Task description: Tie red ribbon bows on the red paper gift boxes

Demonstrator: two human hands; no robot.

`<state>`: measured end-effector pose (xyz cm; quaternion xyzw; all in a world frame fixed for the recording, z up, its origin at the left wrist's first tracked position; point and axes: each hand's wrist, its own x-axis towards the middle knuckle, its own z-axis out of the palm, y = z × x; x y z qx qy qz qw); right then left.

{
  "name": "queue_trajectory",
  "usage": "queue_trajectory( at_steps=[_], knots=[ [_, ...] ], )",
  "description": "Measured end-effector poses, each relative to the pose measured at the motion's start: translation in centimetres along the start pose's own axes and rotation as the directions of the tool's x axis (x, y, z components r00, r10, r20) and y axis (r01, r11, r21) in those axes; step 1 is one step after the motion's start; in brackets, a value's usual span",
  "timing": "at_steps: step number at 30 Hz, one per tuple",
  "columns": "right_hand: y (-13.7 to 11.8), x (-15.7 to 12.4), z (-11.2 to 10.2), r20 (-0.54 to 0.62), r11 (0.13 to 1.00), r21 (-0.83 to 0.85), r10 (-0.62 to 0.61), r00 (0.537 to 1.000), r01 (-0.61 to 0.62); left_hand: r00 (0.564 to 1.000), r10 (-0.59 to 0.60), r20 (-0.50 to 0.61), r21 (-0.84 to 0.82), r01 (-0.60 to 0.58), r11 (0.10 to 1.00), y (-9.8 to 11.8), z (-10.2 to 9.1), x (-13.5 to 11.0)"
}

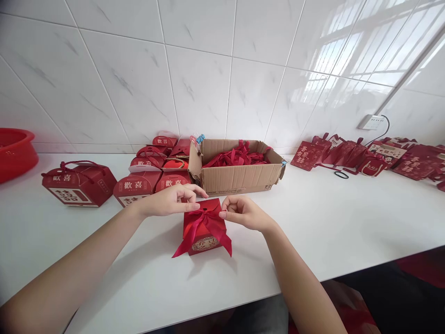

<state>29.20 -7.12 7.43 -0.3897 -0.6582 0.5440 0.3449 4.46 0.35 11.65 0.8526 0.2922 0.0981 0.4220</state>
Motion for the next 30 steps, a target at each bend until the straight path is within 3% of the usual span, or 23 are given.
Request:
queue_trajectory(
  at_steps=[13,21,27,30],
  knots=[
    [-0.3,0.3,0.3,0.117,0.999,0.031,0.008,0.993,-0.012,0.993,0.050,0.112,-0.025,-0.047,0.999,0.3,-0.5,-0.3],
    [-0.2,0.7,1.3,-0.165,0.999,-0.002,-0.037,0.986,0.038,1.000,-0.022,-0.019,-0.052,0.021,0.998,0.9,0.8,0.0],
    [-0.4,0.8,3.1,-0.467,0.995,-0.087,0.006,0.884,-0.052,0.992,-0.098,-0.083,0.023,0.100,0.995,1.9,1.6,-0.5],
    [-0.3,0.9,3.5,-0.520,0.979,-0.171,0.007,0.854,-0.112,0.992,-0.096,-0.088,0.049,0.101,0.994,2.1,1.7,-0.6]
  ],
)
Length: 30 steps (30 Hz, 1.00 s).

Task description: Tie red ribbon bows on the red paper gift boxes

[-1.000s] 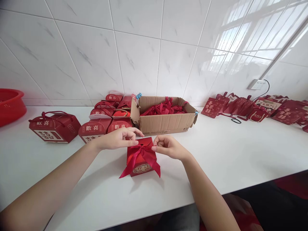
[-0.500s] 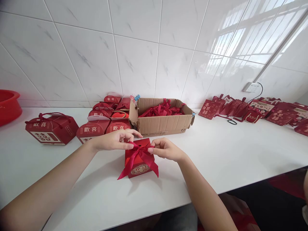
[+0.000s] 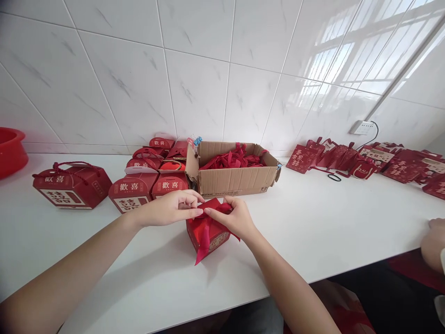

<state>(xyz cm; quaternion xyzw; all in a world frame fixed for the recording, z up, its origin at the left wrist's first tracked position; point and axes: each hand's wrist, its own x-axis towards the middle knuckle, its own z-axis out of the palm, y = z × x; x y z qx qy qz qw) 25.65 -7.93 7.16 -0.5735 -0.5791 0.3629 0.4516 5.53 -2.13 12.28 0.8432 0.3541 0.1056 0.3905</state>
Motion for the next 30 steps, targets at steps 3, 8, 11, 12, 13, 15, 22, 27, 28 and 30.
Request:
queue_trajectory(
  at_steps=[3,8,11,12,13,15,22,27,28,30],
  knots=[
    [0.2,0.1,0.1,-0.008,0.997,-0.073,-0.020,1.000,0.019,1.000,-0.015,-0.004,0.027,0.015,1.000,-0.1,0.1,0.1],
    [0.4,0.3,-0.1,0.004,0.996,-0.091,-0.011,1.000,0.011,1.000,-0.018,-0.011,0.032,0.018,0.999,-0.6,0.3,0.5],
    [0.3,0.4,-0.3,0.026,0.998,-0.061,-0.007,1.000,0.009,0.999,0.001,-0.038,0.028,0.000,1.000,-0.9,0.4,0.7],
    [0.3,0.4,-0.3,0.029,0.999,-0.052,-0.009,1.000,0.011,0.999,0.011,-0.043,0.026,-0.010,1.000,-1.0,0.5,0.8],
    [0.3,0.4,-0.3,0.031,0.999,-0.046,-0.010,0.999,0.012,0.999,0.018,-0.046,0.022,-0.017,1.000,-1.0,0.5,0.8],
    [0.4,0.4,-0.4,0.040,0.999,-0.040,-0.006,0.999,0.008,0.998,0.025,-0.050,0.015,-0.024,1.000,-1.2,0.6,0.9],
    [0.6,0.5,-0.4,0.067,1.000,-0.015,0.027,0.997,-0.026,0.999,-0.012,-0.035,-0.046,0.010,0.999,-1.6,0.6,1.2],
    [0.7,0.5,-0.6,0.059,0.999,-0.006,0.048,0.997,-0.047,0.999,-0.001,-0.040,-0.047,-0.001,0.999,-1.8,0.5,1.2],
    [0.8,0.5,-0.6,0.058,0.999,-0.003,0.042,0.997,-0.042,0.999,0.002,-0.040,-0.047,-0.004,0.999,-1.9,0.5,1.2],
    [0.9,0.5,-0.6,0.065,1.000,0.005,0.027,0.998,-0.028,0.999,0.002,-0.038,-0.049,-0.004,0.999,-2.0,0.4,1.2]
  ],
)
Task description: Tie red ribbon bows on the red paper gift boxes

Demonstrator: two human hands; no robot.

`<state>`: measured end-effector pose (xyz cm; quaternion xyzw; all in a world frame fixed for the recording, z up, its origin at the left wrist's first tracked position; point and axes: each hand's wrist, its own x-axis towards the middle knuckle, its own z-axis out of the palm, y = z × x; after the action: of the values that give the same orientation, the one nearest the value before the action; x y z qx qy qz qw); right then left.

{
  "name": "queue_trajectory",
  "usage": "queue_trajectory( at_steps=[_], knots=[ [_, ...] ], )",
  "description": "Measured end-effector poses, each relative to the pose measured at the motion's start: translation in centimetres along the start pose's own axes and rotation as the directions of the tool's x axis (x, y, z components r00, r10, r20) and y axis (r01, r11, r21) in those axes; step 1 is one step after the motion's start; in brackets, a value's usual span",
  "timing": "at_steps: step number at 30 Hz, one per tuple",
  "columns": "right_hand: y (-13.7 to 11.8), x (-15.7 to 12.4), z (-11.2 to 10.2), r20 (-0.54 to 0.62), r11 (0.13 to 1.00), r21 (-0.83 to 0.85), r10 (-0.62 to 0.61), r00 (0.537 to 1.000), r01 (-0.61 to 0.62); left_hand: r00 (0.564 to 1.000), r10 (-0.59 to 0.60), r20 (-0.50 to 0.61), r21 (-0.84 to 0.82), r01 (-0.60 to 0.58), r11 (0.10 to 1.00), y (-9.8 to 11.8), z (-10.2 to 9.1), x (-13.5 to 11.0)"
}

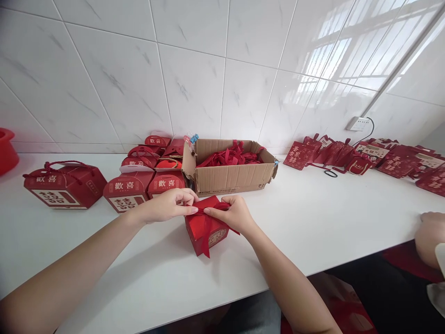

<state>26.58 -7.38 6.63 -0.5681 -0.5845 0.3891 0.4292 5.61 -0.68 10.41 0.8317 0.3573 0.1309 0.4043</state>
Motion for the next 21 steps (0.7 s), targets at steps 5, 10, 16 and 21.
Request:
queue_trajectory(
  at_steps=[5,10,16,21],
  knots=[
    [0.1,0.0,0.0,0.013,1.000,0.000,-0.004,1.000,0.004,1.000,-0.007,0.005,-0.006,0.007,1.000,-0.2,0.1,0.1],
    [-0.1,-0.1,-0.2,-0.003,1.000,-0.018,0.003,1.000,-0.003,1.000,-0.004,0.008,-0.029,0.005,1.000,-0.2,0.1,0.2],
    [0.0,0.2,-1.0,0.043,0.990,0.128,-0.064,0.997,0.058,0.999,-0.009,0.032,-0.098,0.012,0.995,0.2,0.0,0.2],
    [0.2,0.8,-1.3,0.023,0.946,0.324,-0.032,0.999,0.023,1.000,0.011,0.002,-0.071,-0.011,0.997,0.6,0.1,0.1]
  ],
)
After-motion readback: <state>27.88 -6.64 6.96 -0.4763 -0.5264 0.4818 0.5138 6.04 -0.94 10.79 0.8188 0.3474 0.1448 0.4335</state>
